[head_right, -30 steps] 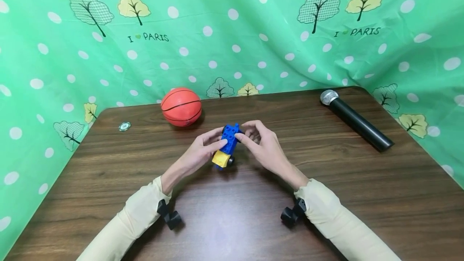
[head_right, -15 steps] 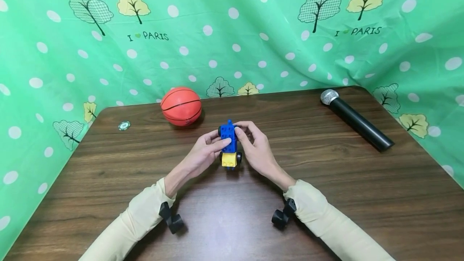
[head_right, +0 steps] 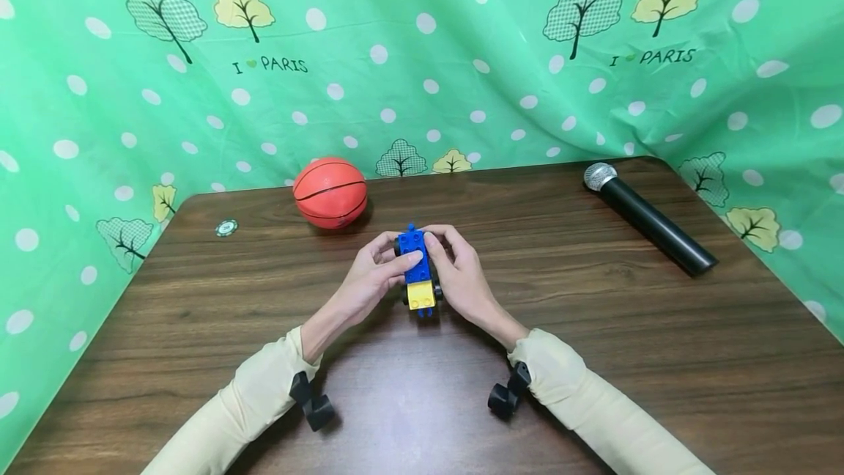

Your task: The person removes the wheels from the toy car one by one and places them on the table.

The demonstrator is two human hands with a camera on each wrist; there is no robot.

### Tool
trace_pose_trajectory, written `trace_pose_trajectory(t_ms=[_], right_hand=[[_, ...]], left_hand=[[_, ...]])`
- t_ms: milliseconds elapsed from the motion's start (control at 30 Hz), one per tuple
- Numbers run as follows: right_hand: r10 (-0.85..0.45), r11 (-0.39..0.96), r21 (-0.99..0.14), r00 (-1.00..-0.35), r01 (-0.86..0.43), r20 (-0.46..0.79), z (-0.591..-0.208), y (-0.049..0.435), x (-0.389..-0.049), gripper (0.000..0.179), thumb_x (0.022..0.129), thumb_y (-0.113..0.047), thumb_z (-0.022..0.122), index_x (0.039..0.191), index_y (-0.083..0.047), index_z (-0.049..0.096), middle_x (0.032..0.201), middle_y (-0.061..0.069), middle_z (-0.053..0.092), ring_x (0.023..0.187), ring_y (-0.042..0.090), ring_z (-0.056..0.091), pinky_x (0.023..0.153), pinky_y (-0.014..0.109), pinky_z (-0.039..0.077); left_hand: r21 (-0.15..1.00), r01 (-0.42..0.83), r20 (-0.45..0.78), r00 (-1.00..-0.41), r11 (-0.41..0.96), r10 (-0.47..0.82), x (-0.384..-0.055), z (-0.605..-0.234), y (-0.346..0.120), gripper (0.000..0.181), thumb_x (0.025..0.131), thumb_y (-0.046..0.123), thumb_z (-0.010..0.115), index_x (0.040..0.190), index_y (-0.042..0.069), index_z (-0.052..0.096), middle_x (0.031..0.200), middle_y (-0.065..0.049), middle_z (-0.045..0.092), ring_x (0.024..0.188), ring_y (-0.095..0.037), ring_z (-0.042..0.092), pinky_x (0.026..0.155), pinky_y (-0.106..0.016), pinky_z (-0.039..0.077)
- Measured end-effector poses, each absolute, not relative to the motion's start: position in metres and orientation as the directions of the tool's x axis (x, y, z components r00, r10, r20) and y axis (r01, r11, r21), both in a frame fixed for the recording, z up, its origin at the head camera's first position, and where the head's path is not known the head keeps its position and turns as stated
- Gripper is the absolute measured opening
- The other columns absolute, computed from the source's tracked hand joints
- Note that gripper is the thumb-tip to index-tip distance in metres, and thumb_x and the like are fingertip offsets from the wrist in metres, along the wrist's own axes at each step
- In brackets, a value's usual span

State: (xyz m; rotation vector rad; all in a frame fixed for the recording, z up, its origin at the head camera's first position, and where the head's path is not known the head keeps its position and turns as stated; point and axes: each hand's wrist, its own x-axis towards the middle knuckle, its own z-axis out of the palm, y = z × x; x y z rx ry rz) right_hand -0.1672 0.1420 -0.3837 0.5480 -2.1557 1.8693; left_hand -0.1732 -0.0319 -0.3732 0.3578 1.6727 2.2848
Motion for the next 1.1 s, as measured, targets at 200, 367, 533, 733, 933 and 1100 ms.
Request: trace_pose_trajectory(t_ms=[200, 367, 533, 733, 933, 1100], right_hand=[[-0.101, 0.146, -0.89, -0.901, -0.433, 0.422, -0.386, 0.14, -0.168, 0.026, 0.111, -0.012, 0.049, 0.125, 0.004, 0.063, 0.108, 0.016, 0.067, 0.088, 0.015, 0.061, 0.074, 0.023, 0.05], [-0.085, 0.225, -0.85, -0.878, -0.477, 0.47, -0.388, 0.142, -0.169, 0.02, 0.108, -0.009, 0.053, 0.117, 0.003, 0.067, 0.095, 0.012, 0.067, 0.078, 0.015, 0.057, 0.069, 0.022, 0.047], [-0.112, 0.29, -0.787, -0.836, -0.545, 0.537, -0.389, 0.146, -0.172, 0.014, 0.106, -0.004, 0.056, 0.111, 0.0, 0.068, 0.09, 0.008, 0.066, 0.075, 0.014, 0.056, 0.065, 0.021, 0.045], [-0.163, 0.308, -0.73, -0.79, -0.61, 0.591, -0.392, 0.151, -0.175, 0.011, 0.103, 0.002, 0.058, 0.109, -0.002, 0.066, 0.085, 0.002, 0.061, 0.069, 0.014, 0.051, 0.059, 0.021, 0.04], [-0.207, 0.302, -0.712, -0.773, -0.634, 0.6, -0.392, 0.154, -0.178, 0.012, 0.101, 0.004, 0.058, 0.109, -0.002, 0.066, 0.084, 0.001, 0.059, 0.068, 0.015, 0.049, 0.059, 0.022, 0.038], [-0.227, 0.291, -0.717, -0.773, -0.634, 0.592, -0.391, 0.156, -0.177, 0.013, 0.1, 0.005, 0.059, 0.11, -0.001, 0.065, 0.086, 0.002, 0.062, 0.072, 0.015, 0.052, 0.061, 0.022, 0.043]], left_hand=[[0.963, -0.052, 0.051, -0.93, -0.266, 0.365, -0.174, -0.374, -0.034, 0.029, 0.095, 0.006, 0.069, 0.122, 0.003, 0.057, 0.105, -0.01, 0.072, 0.086, -0.014, 0.068, 0.075, -0.027, 0.055], [0.976, -0.017, 0.063, -0.931, -0.218, 0.358, -0.174, -0.375, -0.036, 0.03, 0.095, 0.007, 0.069, 0.123, 0.003, 0.058, 0.105, -0.009, 0.073, 0.087, -0.014, 0.067, 0.074, -0.028, 0.055], [0.982, -0.001, 0.07, -0.928, -0.189, 0.366, -0.174, -0.374, -0.037, 0.033, 0.095, 0.008, 0.068, 0.125, 0.0, 0.058, 0.107, -0.012, 0.073, 0.087, -0.014, 0.068, 0.073, -0.029, 0.056], [0.985, 0.004, 0.068, -0.924, -0.17, 0.377, -0.173, -0.373, -0.038, 0.036, 0.096, 0.008, 0.068, 0.128, -0.002, 0.057, 0.114, -0.017, 0.072, 0.088, -0.015, 0.068, 0.073, -0.029, 0.057], [0.982, -0.011, 0.065, -0.916, -0.186, 0.396, -0.174, -0.375, -0.04, 0.035, 0.095, 0.008, 0.068, 0.128, -0.002, 0.058, 0.111, -0.015, 0.073, 0.087, -0.014, 0.067, 0.072, -0.029, 0.055], [0.977, -0.044, 0.046, -0.911, -0.208, 0.409, -0.175, -0.376, -0.043, 0.035, 0.095, 0.011, 0.068, 0.126, -0.002, 0.059, 0.106, -0.01, 0.073, 0.085, -0.014, 0.066, 0.072, -0.028, 0.054]])
